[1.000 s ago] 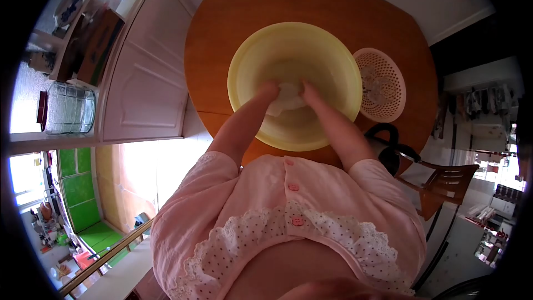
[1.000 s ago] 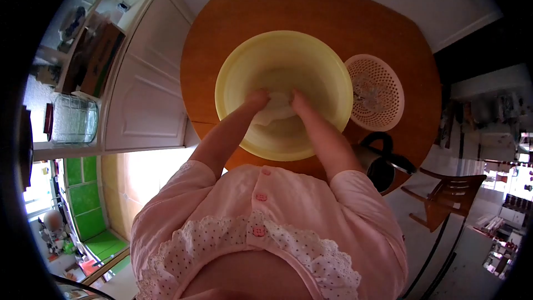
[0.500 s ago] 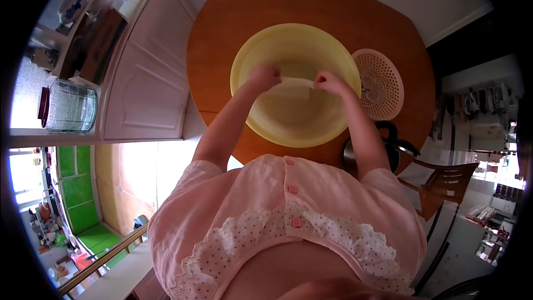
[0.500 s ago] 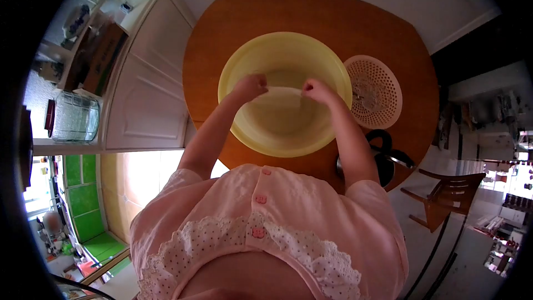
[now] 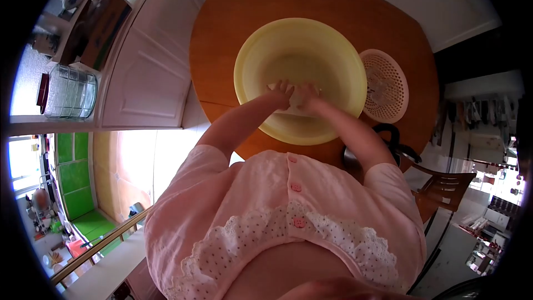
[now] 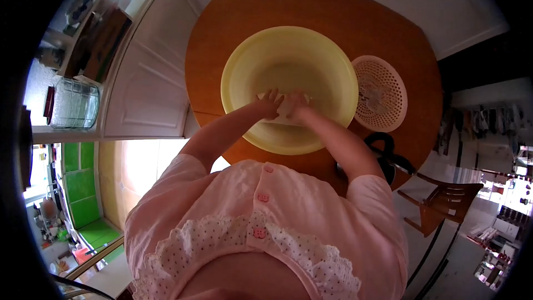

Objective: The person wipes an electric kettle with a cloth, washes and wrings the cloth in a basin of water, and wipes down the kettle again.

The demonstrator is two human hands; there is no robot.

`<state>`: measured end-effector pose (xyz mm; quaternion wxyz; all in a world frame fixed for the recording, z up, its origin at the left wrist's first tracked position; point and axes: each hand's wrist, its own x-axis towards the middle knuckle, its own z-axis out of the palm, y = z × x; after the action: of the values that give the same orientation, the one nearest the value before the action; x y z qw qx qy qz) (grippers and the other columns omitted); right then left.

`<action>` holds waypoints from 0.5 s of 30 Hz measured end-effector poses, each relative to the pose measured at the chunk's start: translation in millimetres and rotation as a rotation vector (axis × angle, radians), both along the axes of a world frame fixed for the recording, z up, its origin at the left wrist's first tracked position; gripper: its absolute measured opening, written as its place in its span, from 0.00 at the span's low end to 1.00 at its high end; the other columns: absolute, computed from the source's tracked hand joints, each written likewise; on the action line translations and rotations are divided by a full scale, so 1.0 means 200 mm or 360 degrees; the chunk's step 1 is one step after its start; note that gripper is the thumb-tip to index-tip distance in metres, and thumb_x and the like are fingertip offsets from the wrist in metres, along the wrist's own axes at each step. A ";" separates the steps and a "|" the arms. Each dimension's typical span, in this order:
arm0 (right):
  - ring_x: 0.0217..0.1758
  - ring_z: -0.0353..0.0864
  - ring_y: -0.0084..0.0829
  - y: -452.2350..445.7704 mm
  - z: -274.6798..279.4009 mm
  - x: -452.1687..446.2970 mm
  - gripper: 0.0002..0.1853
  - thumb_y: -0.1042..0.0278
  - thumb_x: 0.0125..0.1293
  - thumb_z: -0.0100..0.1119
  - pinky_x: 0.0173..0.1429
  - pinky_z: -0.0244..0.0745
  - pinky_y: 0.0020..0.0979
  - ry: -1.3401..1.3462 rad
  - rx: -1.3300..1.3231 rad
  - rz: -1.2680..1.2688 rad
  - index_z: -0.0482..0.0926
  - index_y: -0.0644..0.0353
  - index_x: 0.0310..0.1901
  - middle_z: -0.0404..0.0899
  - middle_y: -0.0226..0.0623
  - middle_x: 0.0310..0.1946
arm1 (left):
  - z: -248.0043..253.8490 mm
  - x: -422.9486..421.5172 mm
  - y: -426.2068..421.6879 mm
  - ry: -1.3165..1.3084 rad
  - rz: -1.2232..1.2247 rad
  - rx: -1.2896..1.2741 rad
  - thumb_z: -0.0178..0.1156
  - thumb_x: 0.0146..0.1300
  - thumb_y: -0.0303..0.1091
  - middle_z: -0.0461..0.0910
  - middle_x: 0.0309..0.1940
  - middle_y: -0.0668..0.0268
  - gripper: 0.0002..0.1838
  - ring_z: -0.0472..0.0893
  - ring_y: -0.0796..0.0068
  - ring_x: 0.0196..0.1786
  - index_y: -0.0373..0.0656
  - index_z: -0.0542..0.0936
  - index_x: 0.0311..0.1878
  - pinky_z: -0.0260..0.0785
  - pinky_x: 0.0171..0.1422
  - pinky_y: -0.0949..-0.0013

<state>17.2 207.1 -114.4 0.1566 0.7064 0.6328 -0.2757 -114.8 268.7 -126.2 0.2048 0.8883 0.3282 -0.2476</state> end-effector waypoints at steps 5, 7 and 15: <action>0.72 0.31 0.36 -0.02 -0.15 -0.02 0.47 0.46 0.50 0.56 0.70 0.33 0.49 -0.0059 -0.0092 0.0292 0.41 0.50 0.67 0.32 0.38 0.69 | -0.07 0.02 -0.04 0.0528 -0.0144 0.0123 0.58 0.52 0.46 0.29 0.70 0.69 0.47 0.33 0.65 0.71 0.61 0.39 0.68 0.33 0.65 0.38; 0.72 0.31 0.38 -0.04 -0.18 -0.01 0.49 0.44 0.49 0.56 0.70 0.32 0.49 -0.0102 -0.0114 0.0394 0.40 0.48 0.67 0.29 0.38 0.69 | -0.12 0.01 -0.02 0.0509 -0.0165 0.0051 0.57 0.52 0.46 0.30 0.70 0.67 0.46 0.34 0.63 0.71 0.60 0.39 0.68 0.32 0.65 0.36; 0.70 0.43 0.39 -0.02 -0.14 0.03 0.43 0.54 0.50 0.59 0.67 0.45 0.49 -0.0073 0.0032 0.0575 0.47 0.46 0.66 0.42 0.41 0.67 | -0.09 0.05 -0.03 0.0365 -0.0115 0.0087 0.58 0.53 0.48 0.51 0.66 0.66 0.37 0.52 0.63 0.67 0.59 0.53 0.66 0.49 0.63 0.44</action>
<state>23.4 202.5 -142.5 0.2109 0.5889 0.7484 -0.2204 -105.5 262.4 -144.6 0.1327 0.8706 0.3240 -0.3457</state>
